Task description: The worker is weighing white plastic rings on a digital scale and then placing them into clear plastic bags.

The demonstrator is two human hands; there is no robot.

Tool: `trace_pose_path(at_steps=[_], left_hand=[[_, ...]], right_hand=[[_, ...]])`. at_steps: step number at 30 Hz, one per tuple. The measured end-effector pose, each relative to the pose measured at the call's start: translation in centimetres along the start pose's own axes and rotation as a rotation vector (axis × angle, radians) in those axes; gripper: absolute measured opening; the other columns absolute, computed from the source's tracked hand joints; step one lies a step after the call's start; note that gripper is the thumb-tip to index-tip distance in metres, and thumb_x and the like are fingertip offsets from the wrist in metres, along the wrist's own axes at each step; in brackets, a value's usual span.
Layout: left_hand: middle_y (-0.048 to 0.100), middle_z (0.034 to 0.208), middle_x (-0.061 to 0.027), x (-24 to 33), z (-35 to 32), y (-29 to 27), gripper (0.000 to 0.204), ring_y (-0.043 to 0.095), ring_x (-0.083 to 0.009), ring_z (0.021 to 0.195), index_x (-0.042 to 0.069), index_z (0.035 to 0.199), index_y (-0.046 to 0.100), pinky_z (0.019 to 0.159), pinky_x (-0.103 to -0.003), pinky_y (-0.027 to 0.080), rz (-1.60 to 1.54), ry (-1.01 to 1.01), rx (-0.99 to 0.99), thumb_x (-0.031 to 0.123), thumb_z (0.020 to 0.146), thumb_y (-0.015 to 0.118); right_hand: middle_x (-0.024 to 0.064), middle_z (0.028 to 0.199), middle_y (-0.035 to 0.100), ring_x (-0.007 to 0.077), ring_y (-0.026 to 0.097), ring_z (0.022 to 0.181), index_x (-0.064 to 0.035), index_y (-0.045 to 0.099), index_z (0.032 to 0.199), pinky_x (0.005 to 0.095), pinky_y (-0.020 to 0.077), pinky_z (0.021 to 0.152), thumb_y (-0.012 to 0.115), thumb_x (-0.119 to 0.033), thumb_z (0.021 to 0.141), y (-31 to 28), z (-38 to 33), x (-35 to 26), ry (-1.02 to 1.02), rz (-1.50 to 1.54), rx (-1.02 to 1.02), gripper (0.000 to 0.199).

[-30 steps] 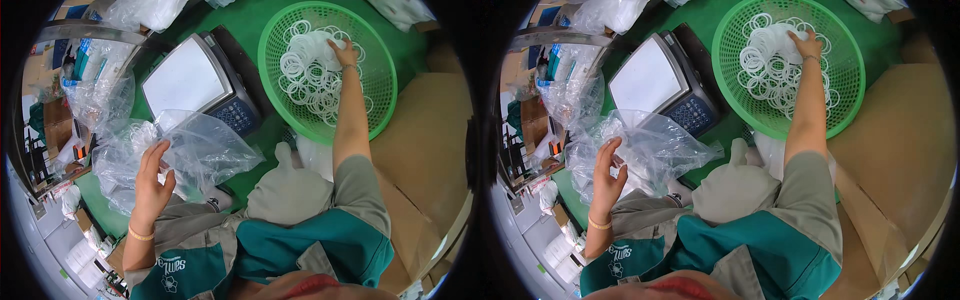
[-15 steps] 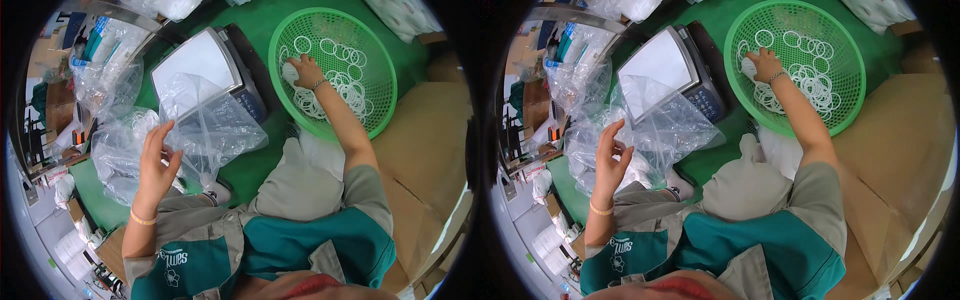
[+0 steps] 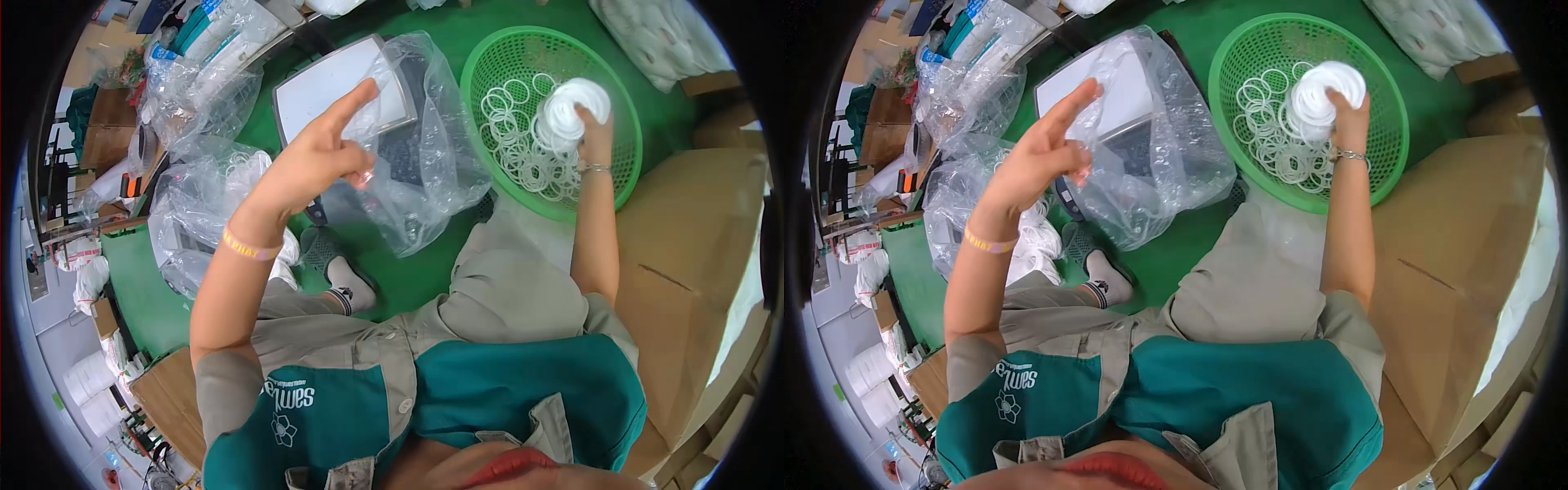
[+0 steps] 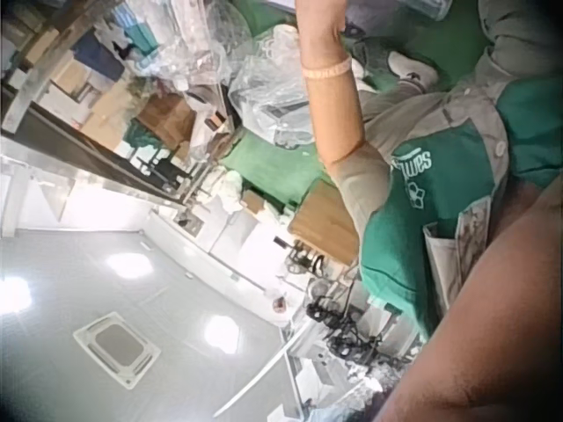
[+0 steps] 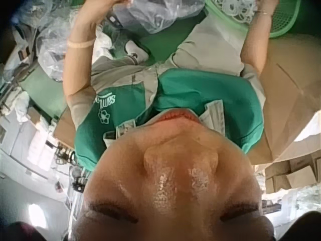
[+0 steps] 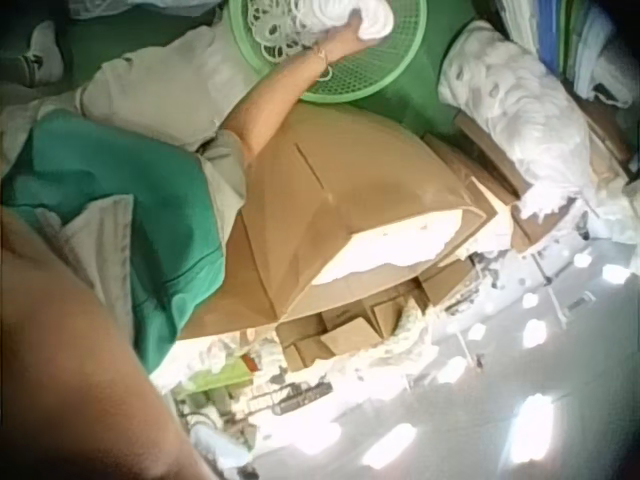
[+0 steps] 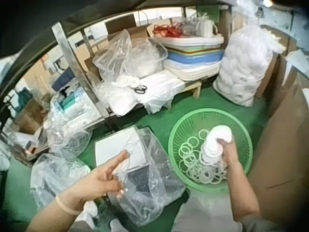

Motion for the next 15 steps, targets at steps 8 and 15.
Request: trace_pose_path(at_steps=[8, 15], left_hand=[[0.012, 0.14, -0.0122, 0.7, 2.7, 4.2, 0.078, 0.054, -0.0113, 0.067, 0.0, 0.135, 0.005, 0.06, -0.024, 0.049, -0.248, 0.074, -0.121, -0.004, 0.071, 0.049], [0.007, 0.141, -0.0122, 1.0, 0.1, 4.2, 0.077, 0.055, -0.0118, 0.064, 0.002, 0.135, 0.007, 0.057, -0.025, 0.048, -0.37, 0.141, -0.139, -0.009, 0.069, 0.045]], right_hand=[[0.0092, 0.101, 0.055, 0.0174, 0.055, 0.09, 0.0016, 0.045, 0.111, 0.0304, 0.0462, 0.079, 0.057, -0.004, 0.077, 14.4, -14.1, -10.6, -0.002, 0.442, -0.404, 0.037], [0.0176, 0.101, 0.048, 0.0324, 0.048, 0.098, -0.0043, 0.046, 0.105, 0.0371, 0.0403, 0.083, 0.067, -0.006, 0.062, 18.1, -21.2, -6.0, -0.604, -0.635, -1.121, 0.048]])
Point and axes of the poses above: each hand's wrist, its own z-axis towards the middle knuckle, its own y-axis out of the palm, x = y × z, the point moved 8 cm from there along z, towards the middle knuckle
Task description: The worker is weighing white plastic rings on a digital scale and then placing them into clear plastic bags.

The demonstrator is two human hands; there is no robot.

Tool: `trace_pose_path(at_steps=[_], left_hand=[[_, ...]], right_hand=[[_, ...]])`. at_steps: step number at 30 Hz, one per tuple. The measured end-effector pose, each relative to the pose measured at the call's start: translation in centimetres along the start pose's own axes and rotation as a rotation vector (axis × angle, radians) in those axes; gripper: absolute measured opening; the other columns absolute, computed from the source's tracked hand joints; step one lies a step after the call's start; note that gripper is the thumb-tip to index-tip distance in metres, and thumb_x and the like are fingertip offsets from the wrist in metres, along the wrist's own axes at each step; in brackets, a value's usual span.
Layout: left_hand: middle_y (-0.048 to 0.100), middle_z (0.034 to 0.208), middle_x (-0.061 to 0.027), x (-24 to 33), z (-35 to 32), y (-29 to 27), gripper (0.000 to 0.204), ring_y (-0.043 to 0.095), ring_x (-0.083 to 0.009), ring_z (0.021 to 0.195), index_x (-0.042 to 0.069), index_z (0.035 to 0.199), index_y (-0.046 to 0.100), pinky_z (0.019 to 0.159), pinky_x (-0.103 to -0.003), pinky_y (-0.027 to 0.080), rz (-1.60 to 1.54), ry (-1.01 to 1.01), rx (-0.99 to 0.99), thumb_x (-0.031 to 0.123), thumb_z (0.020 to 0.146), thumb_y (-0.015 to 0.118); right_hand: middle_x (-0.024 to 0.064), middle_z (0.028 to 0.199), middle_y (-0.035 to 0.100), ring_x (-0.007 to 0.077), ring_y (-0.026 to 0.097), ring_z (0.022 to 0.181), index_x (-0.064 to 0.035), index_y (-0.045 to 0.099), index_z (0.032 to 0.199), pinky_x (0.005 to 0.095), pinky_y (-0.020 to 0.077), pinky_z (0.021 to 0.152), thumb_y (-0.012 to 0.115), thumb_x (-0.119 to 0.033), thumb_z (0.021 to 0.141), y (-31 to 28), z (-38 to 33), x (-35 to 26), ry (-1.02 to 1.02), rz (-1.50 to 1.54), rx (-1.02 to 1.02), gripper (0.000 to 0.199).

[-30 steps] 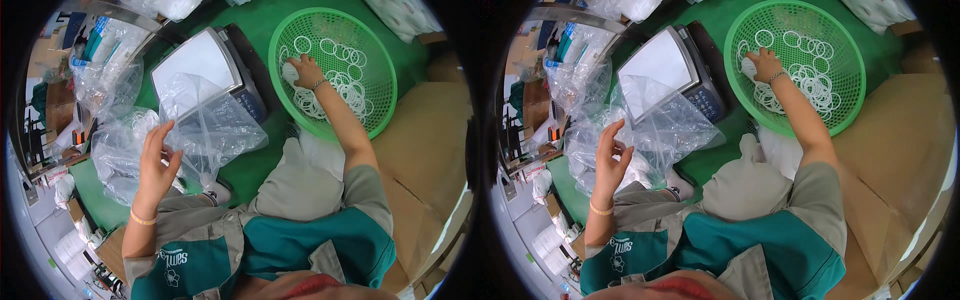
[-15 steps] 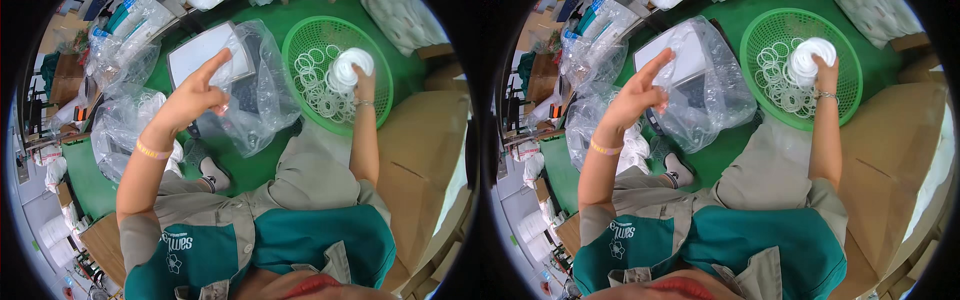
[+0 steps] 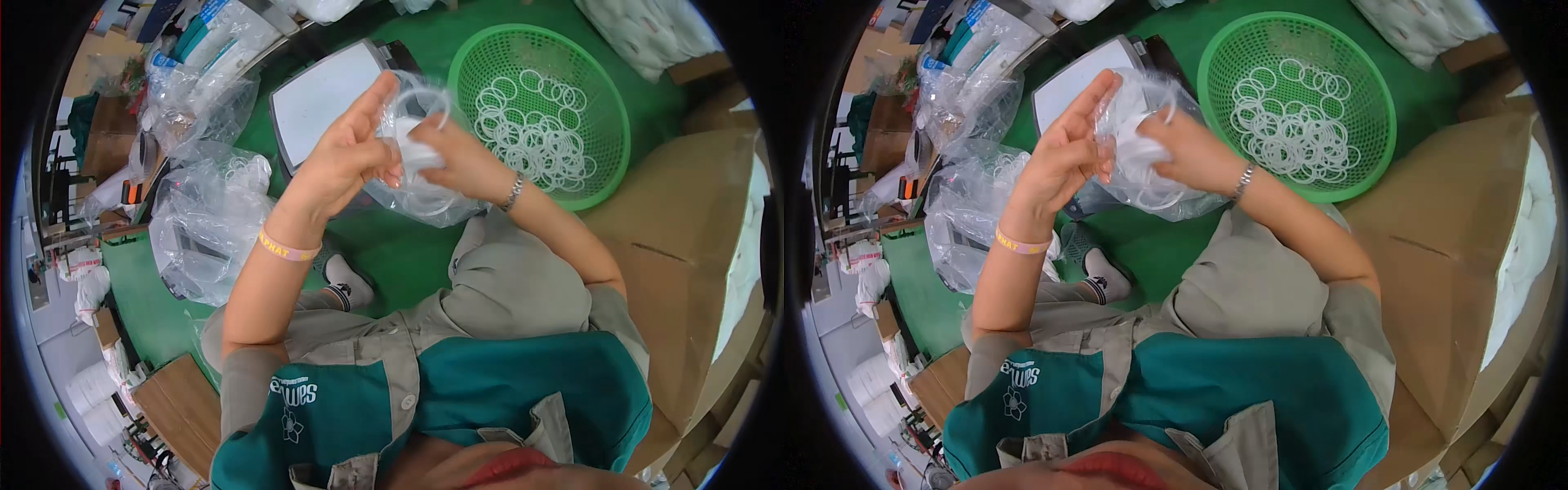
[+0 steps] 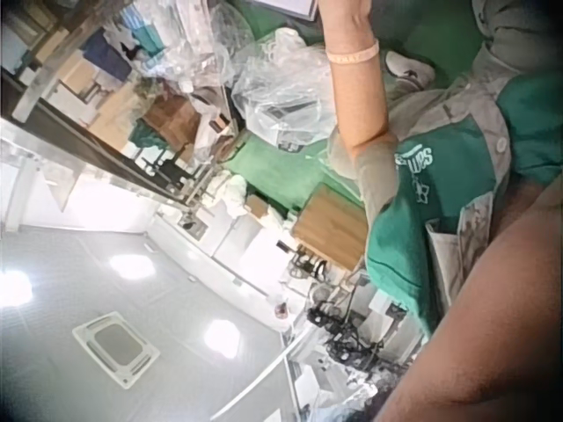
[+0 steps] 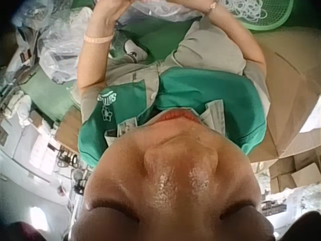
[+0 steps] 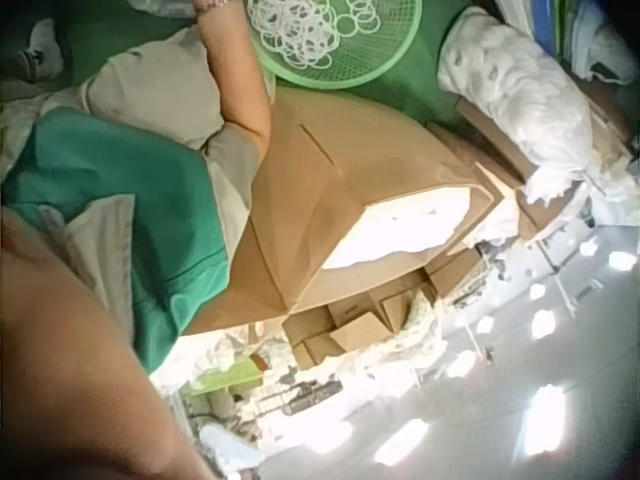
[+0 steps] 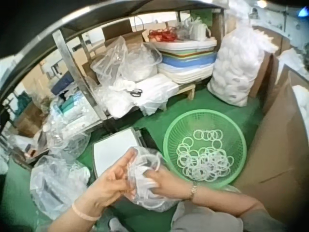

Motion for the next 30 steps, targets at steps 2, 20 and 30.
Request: trace_pose_path(at_steps=[2, 20, 30], left_hand=[[0.007, 0.142, -0.0112, -0.8, -0.4, 1.5, 0.076, 0.054, -0.012, 0.063, 0.002, 0.135, 0.009, 0.056, -0.026, 0.047, -0.066, -0.004, -0.039, -0.011, 0.068, 0.042], [0.016, 0.14, -0.0131, -0.2, -6.7, -4.7, 0.081, 0.046, -0.0074, 0.054, 0.002, 0.134, 0.019, 0.049, -0.02, 0.045, 0.079, -0.114, 0.285, -0.015, 0.057, 0.041], [0.019, 0.139, -0.0155, -0.3, -5.9, -5.1, 0.082, 0.045, -0.0075, 0.05, -0.001, 0.133, 0.02, 0.044, -0.018, 0.041, 0.103, -0.11, 0.319, -0.007, 0.057, 0.049]], right_hand=[[0.0188, 0.107, 0.047, 0.0346, 0.048, 0.098, -0.0062, 0.046, 0.111, 0.0378, 0.0407, 0.082, 0.063, -0.01, 0.065, 4.7, -0.8, 0.3, 0.07, -0.15, -0.53, 0.049], [0.0208, 0.139, 0.012, 0.0302, 0.015, 0.129, -0.0046, -0.004, 0.135, 0.0399, 0.0216, 0.102, 0.064, -0.069, 0.05, -9.9, -21.2, 37.3, 1.445, -0.151, 0.055, 0.127], [0.0196, 0.128, 0.021, 0.0471, 0.021, 0.117, -0.0245, 0.031, 0.126, 0.0533, 0.0358, 0.089, 0.073, -0.026, 0.059, -0.1, -13.6, 28.1, 1.306, -0.418, -0.309, 0.079]])
Point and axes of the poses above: each hand's wrist, its own z-axis towards the middle knuckle, its own y-axis out of the palm, x = y × z, the point moved 8 cm from there along z, towards the middle knuckle
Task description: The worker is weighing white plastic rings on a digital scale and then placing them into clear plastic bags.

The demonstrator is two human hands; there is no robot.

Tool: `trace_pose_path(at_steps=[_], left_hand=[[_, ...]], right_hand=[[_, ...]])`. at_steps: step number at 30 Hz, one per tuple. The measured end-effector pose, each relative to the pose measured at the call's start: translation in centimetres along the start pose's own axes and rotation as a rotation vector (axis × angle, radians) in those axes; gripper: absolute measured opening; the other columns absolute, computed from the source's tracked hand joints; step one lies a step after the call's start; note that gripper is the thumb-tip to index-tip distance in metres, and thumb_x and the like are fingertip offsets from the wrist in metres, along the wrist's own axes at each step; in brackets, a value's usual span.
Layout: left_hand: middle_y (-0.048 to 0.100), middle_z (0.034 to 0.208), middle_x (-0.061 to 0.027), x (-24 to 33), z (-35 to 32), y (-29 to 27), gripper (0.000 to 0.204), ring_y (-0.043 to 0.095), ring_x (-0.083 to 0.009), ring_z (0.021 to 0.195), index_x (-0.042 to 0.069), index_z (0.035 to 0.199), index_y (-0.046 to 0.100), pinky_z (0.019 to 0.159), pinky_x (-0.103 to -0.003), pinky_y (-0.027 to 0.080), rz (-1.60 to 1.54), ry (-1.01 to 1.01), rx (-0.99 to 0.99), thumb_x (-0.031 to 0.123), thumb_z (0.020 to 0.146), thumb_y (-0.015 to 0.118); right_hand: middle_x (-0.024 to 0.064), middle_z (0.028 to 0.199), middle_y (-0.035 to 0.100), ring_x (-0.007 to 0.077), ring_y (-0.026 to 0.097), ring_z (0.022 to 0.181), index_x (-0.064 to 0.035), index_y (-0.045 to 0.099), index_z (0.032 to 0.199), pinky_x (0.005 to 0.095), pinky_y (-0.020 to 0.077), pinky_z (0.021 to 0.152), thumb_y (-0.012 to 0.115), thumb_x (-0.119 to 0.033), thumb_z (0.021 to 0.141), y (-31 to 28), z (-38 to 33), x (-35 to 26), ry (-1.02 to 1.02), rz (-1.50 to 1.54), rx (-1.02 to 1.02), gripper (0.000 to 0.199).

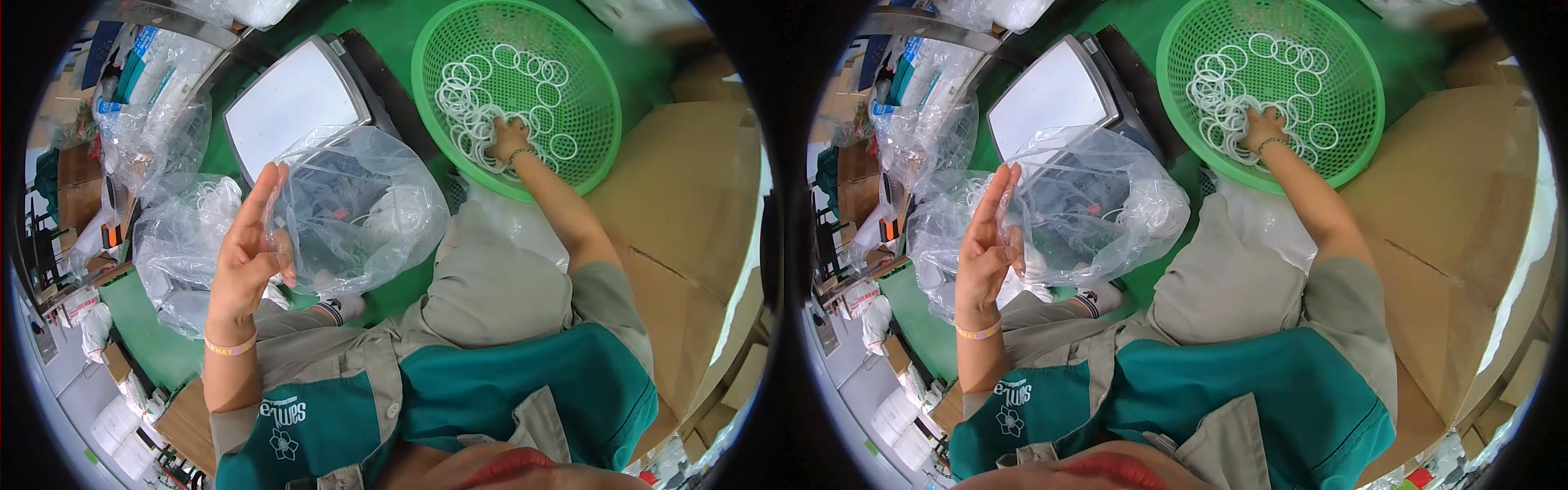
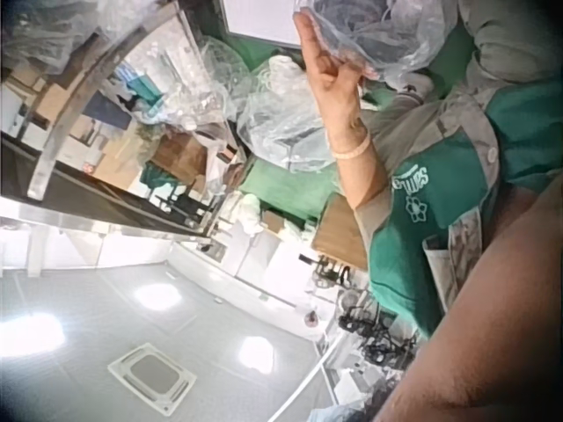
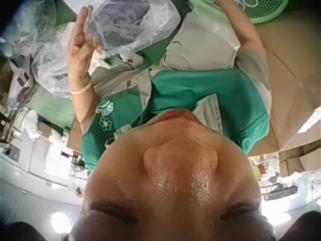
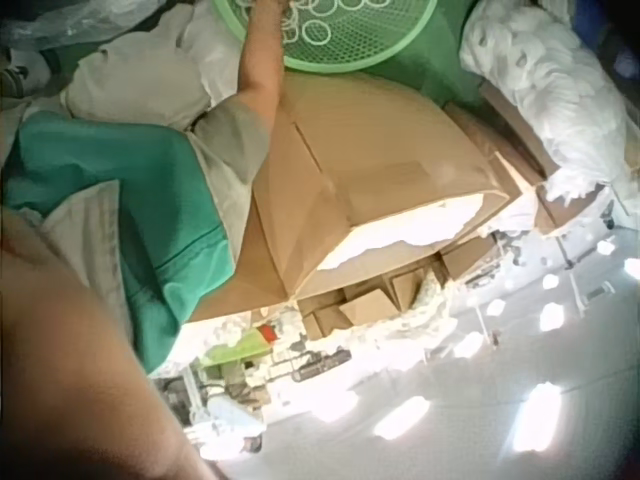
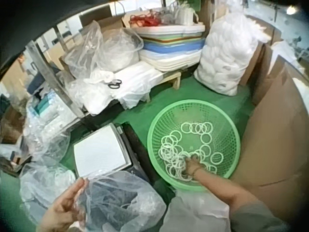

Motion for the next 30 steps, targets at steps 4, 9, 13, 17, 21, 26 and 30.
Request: trace_pose_path(at_steps=[4, 9, 13, 17, 21, 26, 30], left_hand=[[0.018, 0.139, -0.0155, 0.1, 0.4, 0.5, 0.081, 0.044, -0.0068, 0.05, 0.0, 0.133, 0.02, 0.044, -0.018, 0.043, 0.001, 0.016, -0.042, -0.006, 0.058, 0.049], [0.018, 0.139, -0.0149, 0.5, 0.0, 0.8, 0.077, 0.044, -0.0072, 0.052, 0.001, 0.133, 0.02, 0.046, -0.02, 0.043, 0.033, 0.02, -0.079, -0.006, 0.062, 0.048], [0.021, 0.139, -0.0121, 0.6, 0.7, 1.8, 0.071, 0.045, -0.0087, 0.055, 0.002, 0.133, 0.021, 0.051, -0.022, 0.043, 0.026, 0.005, -0.117, -0.007, 0.067, 0.045], [0.021, 0.139, -0.0082, 0.3, 2.7, 3.4, 0.068, 0.049, -0.0098, 0.06, 0.003, 0.134, 0.02, 0.053, -0.023, 0.044, 0.04, -0.029, -0.108, -0.005, 0.072, 0.046], [0.023, 0.137, -0.0112, 1.2, 2.6, 4.4, 0.071, 0.053, -0.0112, 0.066, -0.001, 0.134, 0.014, 0.055, -0.021, 0.046, 0.029, 0.032, -0.086, -0.005, 0.072, 0.05], [0.029, 0.133, -0.0115, 4.5, -0.2, 4.6, 0.066, 0.052, -0.0085, 0.064, -0.001, 0.132, 0.021, 0.054, -0.021, 0.046, 0.055, 0.188, -0.043, 0.0, 0.073, 0.052], [0.039, 0.122, -0.0212, 5.1, -0.1, 1.7, 0.075, 0.056, -0.0126, 0.062, -0.011, 0.13, 0.008, 0.057, -0.024, 0.048, -0.114, 0.22, -0.057, -0.002, 0.07, 0.053]], right_hand=[[0.0215, 0.1, 0.054, 0.035, 0.056, 0.089, -0.0145, 0.046, 0.114, 0.0397, 0.0459, 0.078, 0.061, -0.005, 0.067, 0.6, 3.0, 1.4, -0.213, -0.017, 0.156, 0.05], [0.0138, 0.087, 0.061, 0.0282, 0.059, 0.081, -0.0092, 0.051, 0.101, 0.0357, 0.0458, 0.07, 0.059, -0.005, 0.063, -4.0, 3.4, 5.2, -0.279, 0.534, 0.333, 0.038], [0.003, 0.078, 0.054, 0.0137, 0.053, 0.068, -0.0032, 0.047, 0.089, 0.0277, 0.0453, 0.062, 0.055, 0.004, 0.062, -10.2, -1.9, 3.5, -0.517, 1.252, 0.326, 0.029], [0.0072, 0.084, 0.057, 0.017, 0.059, 0.075, -0.005, 0.046, 0.094, 0.0301, 0.05, 0.064, 0.055, 0.003, 0.071, -15.8, -9.3, -1.7, -0.812, 1.594, 0.164, 0.025], [0.0072, 0.091, 0.056, 0.0185, 0.059, 0.081, -0.0099, 0.042, 0.102, 0.0319, 0.0524, 0.067, 0.059, -0.01, 0.079, -15.1, -20.6, -13.6, -1.057, 1.793, -0.445, 0.029], [0.0073, 0.086, 0.055, 0.0178, 0.056, 0.081, -0.0042, 0.044, 0.097, 0.03, 0.0456, 0.071, 0.055, 0.0, 0.07, -7.0, -22.6, -22.6, -0.979, 1.048, -0.554, 0.03], [0.0173, 0.092, 0.058, 0.0316, 0.057, 0.087, -0.0082, 0.043, 0.108, 0.0379, 0.0438, 0.074, 0.059, -0.013, 0.069, -5.6, -23.0, -27.2, -1.296, -0.147, -0.237, 0.042]])
Point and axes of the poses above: each hand's wrist, its own z-axis towards the middle knuckle, its own y-axis out of the palm, x = y × z, the point moved 8 cm from there along z, towards the middle knuckle
